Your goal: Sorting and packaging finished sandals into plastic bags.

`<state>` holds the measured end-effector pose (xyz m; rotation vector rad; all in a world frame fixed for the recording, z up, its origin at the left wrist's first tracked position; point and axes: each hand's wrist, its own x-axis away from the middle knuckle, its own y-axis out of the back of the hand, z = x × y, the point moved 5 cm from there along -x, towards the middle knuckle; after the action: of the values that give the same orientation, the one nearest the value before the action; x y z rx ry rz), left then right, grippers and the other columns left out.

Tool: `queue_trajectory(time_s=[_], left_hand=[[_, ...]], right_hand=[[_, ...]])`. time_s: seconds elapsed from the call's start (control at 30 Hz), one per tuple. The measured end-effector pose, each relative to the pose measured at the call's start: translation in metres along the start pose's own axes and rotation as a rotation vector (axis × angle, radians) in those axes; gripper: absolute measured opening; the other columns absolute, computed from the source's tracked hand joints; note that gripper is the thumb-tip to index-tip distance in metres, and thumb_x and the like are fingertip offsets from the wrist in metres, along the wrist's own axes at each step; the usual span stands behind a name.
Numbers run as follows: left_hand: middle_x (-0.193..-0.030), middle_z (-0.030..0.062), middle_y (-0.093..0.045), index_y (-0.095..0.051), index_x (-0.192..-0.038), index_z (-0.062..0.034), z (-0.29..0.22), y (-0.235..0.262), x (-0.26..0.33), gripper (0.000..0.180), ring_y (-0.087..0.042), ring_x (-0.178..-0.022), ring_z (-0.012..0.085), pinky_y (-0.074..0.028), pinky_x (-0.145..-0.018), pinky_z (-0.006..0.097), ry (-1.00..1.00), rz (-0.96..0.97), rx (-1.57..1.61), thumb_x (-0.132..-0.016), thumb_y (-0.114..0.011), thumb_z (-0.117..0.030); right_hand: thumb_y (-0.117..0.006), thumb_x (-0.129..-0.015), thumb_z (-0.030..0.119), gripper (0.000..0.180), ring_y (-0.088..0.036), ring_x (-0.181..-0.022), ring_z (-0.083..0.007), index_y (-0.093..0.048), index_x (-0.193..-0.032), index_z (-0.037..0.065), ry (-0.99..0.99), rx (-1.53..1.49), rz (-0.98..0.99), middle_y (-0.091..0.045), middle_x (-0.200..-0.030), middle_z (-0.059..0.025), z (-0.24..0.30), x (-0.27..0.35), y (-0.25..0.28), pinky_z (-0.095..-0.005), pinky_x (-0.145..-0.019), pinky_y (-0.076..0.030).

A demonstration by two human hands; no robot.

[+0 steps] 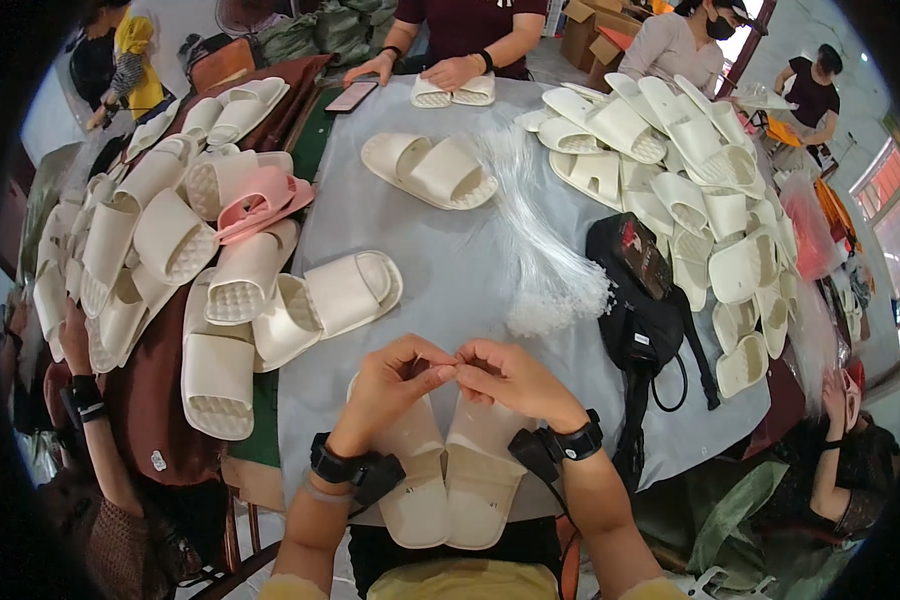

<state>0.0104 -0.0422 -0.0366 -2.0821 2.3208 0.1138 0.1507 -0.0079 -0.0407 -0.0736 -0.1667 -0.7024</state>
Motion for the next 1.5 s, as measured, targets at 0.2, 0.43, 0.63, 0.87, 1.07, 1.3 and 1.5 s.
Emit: queue_trajectory(time_s=[0.2, 0.43, 0.63, 0.87, 1.07, 1.3, 1.5], left_hand=[[-0.079, -0.0027, -0.055, -0.057, -0.087, -0.0011, 0.009, -0.001, 0.000, 0.011, -0.047, -0.070, 0.0025, -0.040, -0.062, 0.018, 0.072, -0.018, 0.091, -0.083, -0.061, -0.011], [-0.072, -0.0053, -0.051, -0.057, -0.083, -0.0022, 0.013, 0.001, -0.001, 0.020, -0.039, -0.064, 0.0020, -0.032, -0.055, 0.017, 0.139, -0.004, 0.007, -0.083, -0.062, -0.022], [-0.074, -0.0060, -0.051, -0.056, -0.081, -0.0050, 0.007, 0.000, 0.001, 0.021, -0.041, -0.068, 0.0022, -0.033, -0.058, 0.017, 0.229, 0.021, 0.027, -0.085, -0.059, -0.025], [-0.072, -0.0049, -0.053, -0.058, -0.081, -0.0041, 0.015, 0.000, 0.001, 0.023, -0.041, -0.065, 0.0023, -0.033, -0.057, 0.017, 0.279, 0.028, 0.025, -0.084, -0.060, -0.027], [-0.077, -0.0045, -0.054, -0.057, -0.085, -0.0046, 0.014, -0.004, 0.001, 0.023, -0.044, -0.068, 0.0019, -0.034, -0.059, 0.016, 0.227, 0.066, 0.124, -0.086, -0.058, -0.028], [-0.079, -0.0046, -0.053, -0.055, -0.086, -0.0051, 0.008, -0.007, 0.002, 0.022, -0.044, -0.070, 0.0018, -0.034, -0.060, 0.017, 0.247, 0.085, 0.141, -0.087, -0.056, -0.027], [-0.083, -0.0031, -0.050, -0.052, -0.088, -0.0063, 0.016, -0.003, 0.000, 0.025, -0.040, -0.070, 0.0044, -0.033, -0.063, 0.018, 0.215, -0.005, 0.400, -0.092, -0.046, -0.030]], right_hand=[[-0.052, -0.087, 0.022, 0.022, -0.049, -0.061, -0.0061, -0.053, -0.098, 0.004, 0.002, 0.028, -0.032, -0.055, -0.074, -0.0001, -0.002, 0.001, -0.001, -0.0201, -0.056, -0.041], [-0.060, -0.083, 0.013, 0.022, -0.057, -0.070, -0.0076, -0.056, -0.101, 0.003, 0.065, 0.079, -0.129, -0.060, -0.078, -0.0021, 0.006, 0.002, 0.004, -0.0211, -0.055, -0.045], [-0.060, -0.081, 0.012, 0.018, -0.058, -0.063, -0.0086, -0.062, -0.097, 0.004, 0.123, 0.155, -0.196, -0.063, -0.078, -0.0046, 0.014, 0.005, 0.004, -0.0214, -0.055, -0.046], [-0.064, -0.078, 0.011, 0.018, -0.055, -0.056, -0.0069, -0.064, -0.094, 0.002, 0.131, 0.213, -0.253, -0.062, -0.073, -0.0033, 0.020, 0.008, 0.005, -0.0206, -0.047, -0.044], [-0.062, -0.079, 0.013, 0.020, -0.054, -0.054, -0.0066, -0.060, -0.096, 0.004, 0.123, 0.238, -0.209, -0.060, -0.073, -0.0024, 0.015, 0.006, 0.006, -0.0202, -0.045, -0.043], [-0.062, -0.080, 0.016, 0.018, -0.051, -0.051, -0.0056, -0.060, -0.095, 0.006, 0.211, 0.398, -0.236, -0.060, -0.068, 0.0003, 0.019, 0.007, 0.006, -0.0187, -0.043, -0.039], [-0.060, -0.081, 0.015, 0.017, -0.052, -0.055, -0.0063, -0.060, -0.094, 0.005, 0.093, 0.131, -0.348, -0.060, -0.068, -0.0015, 0.013, 0.005, 0.015, -0.0213, -0.050, -0.041]])
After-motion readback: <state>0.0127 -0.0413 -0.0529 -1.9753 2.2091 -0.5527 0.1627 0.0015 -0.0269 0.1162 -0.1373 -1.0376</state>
